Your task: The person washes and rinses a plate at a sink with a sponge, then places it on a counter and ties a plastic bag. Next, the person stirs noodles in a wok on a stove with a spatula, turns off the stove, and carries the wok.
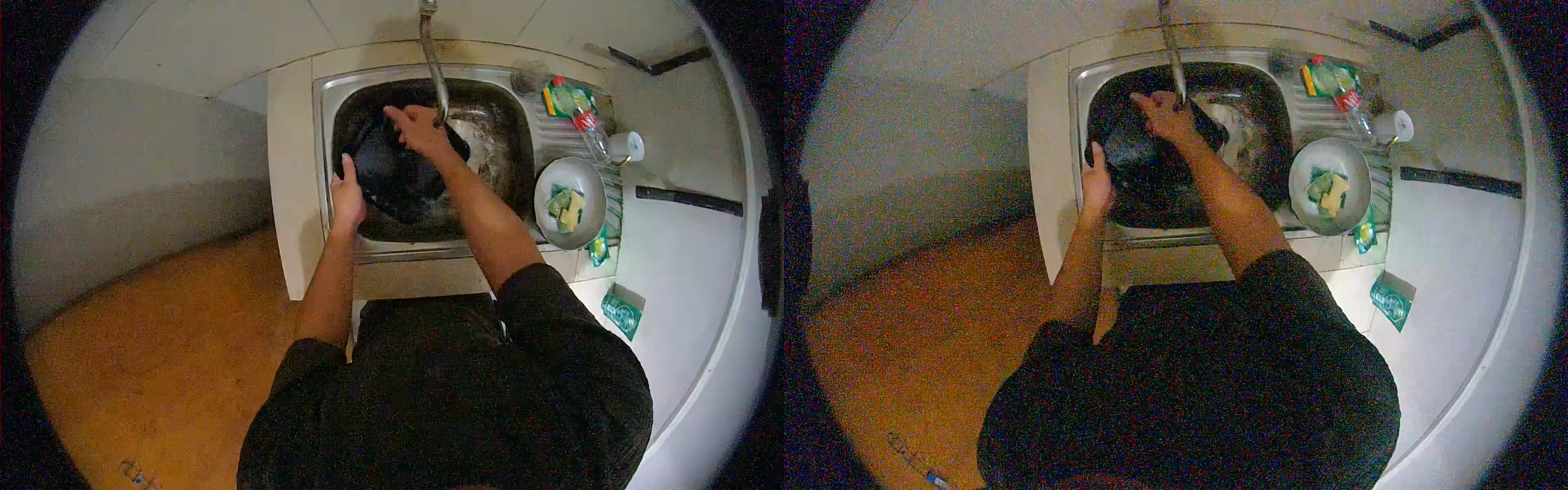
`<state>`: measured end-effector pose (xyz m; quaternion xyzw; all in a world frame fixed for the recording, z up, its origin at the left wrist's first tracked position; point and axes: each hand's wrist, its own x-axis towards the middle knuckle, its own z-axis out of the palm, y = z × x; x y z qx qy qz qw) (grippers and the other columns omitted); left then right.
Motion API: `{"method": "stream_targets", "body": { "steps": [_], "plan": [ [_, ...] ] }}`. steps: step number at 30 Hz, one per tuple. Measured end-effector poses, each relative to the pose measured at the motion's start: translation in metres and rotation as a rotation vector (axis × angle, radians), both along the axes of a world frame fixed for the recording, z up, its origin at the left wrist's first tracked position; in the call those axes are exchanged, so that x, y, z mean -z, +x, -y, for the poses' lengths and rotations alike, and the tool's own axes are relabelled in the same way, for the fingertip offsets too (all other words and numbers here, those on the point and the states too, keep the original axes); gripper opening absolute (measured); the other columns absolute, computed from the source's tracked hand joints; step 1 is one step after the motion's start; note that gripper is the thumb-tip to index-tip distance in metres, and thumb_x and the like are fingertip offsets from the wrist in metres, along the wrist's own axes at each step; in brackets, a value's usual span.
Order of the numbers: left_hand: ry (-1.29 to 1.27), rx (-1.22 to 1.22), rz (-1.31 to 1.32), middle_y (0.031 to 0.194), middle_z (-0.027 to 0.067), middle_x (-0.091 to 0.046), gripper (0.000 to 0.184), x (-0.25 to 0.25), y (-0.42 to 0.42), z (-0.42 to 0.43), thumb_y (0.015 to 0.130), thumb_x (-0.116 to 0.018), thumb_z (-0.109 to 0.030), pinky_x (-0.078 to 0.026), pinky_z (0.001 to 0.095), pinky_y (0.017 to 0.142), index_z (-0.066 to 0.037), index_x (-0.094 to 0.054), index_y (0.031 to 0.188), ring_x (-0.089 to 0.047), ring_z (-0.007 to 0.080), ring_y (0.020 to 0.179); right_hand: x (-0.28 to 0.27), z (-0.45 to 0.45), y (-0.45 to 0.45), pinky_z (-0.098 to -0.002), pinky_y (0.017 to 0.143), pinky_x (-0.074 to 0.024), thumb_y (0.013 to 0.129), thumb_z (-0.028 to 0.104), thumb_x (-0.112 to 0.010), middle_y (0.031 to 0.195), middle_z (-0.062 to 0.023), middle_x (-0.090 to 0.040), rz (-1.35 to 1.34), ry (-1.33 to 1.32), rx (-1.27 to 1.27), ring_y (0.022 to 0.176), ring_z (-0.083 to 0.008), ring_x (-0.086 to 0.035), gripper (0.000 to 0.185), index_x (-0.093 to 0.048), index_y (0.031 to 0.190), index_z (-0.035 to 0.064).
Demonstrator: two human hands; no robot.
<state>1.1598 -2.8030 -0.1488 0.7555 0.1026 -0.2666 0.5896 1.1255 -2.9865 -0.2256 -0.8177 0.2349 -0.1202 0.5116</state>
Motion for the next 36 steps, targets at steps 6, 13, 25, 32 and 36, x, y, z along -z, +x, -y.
{"method": "stream_targets", "body": {
  "steps": [6,13,25,32,36],
  "plan": [
    [0.049,-0.067,-0.111,0.109,0.0172,-0.061,0.082,0.015,0.008,-0.006,0.090,-0.053,-0.060,-0.047,0.0316,0.053,0.012,-0.043,0.127,-0.061,0.0180,0.072,0.029,0.035,-0.022,-0.0526,0.082,-0.0469,0.078,0.022,-0.065,0.106,-0.0215,-0.057,0.015,-0.521,0.002,0.097,-0.0371,-0.054,0.055,-0.051,0.128,0.0031],
    [0.037,0.104,-0.195,0.106,0.0164,-0.061,0.079,0.031,0.024,0.034,0.089,-0.053,-0.061,-0.050,0.0381,0.080,0.008,-0.046,0.128,-0.062,0.0219,0.093,-0.082,0.057,-0.097,-0.0447,0.096,-0.0427,0.080,0.049,-0.068,0.119,-0.0231,-0.060,-0.453,-0.319,0.301,0.109,-0.0395,-0.057,0.063,-0.059,0.117,-0.0006],
    [0.611,0.685,1.235,0.143,0.0297,-0.035,0.065,0.105,-0.006,0.099,0.095,-0.050,-0.042,-0.026,0.0516,0.110,0.003,-0.037,0.140,-0.028,0.0445,0.136,-0.074,0.071,-0.151,-0.0442,0.105,-0.0367,0.094,0.039,-0.051,0.126,-0.0318,-0.052,-0.407,-0.090,0.408,0.122,-0.0430,-0.048,0.058,-0.051,0.125,-0.0103],
    [0.331,1.235,0.919,0.154,0.0250,-0.016,0.076,0.082,-0.012,0.105,0.097,-0.036,-0.054,-0.010,0.0550,0.115,-0.001,-0.019,0.149,-0.012,0.0457,0.142,-0.041,0.048,-0.148,-0.0454,0.106,-0.0357,0.096,0.034,-0.048,0.126,-0.0335,-0.052,-0.341,0.064,0.361,0.121,-0.0455,-0.047,0.052,-0.048,0.129,-0.0065],
    [0.712,1.179,1.293,0.154,0.0197,-0.020,0.071,0.067,0.008,0.116,0.096,-0.037,-0.054,-0.014,0.0528,0.115,-0.005,-0.028,0.147,-0.016,0.0392,0.143,-0.018,0.041,-0.141,-0.0461,0.106,-0.0348,0.098,0.040,-0.044,0.125,-0.0331,-0.053,-0.259,0.129,0.232,0.121,-0.0463,-0.047,0.056,-0.049,0.129,-0.0054]
  ]
}}
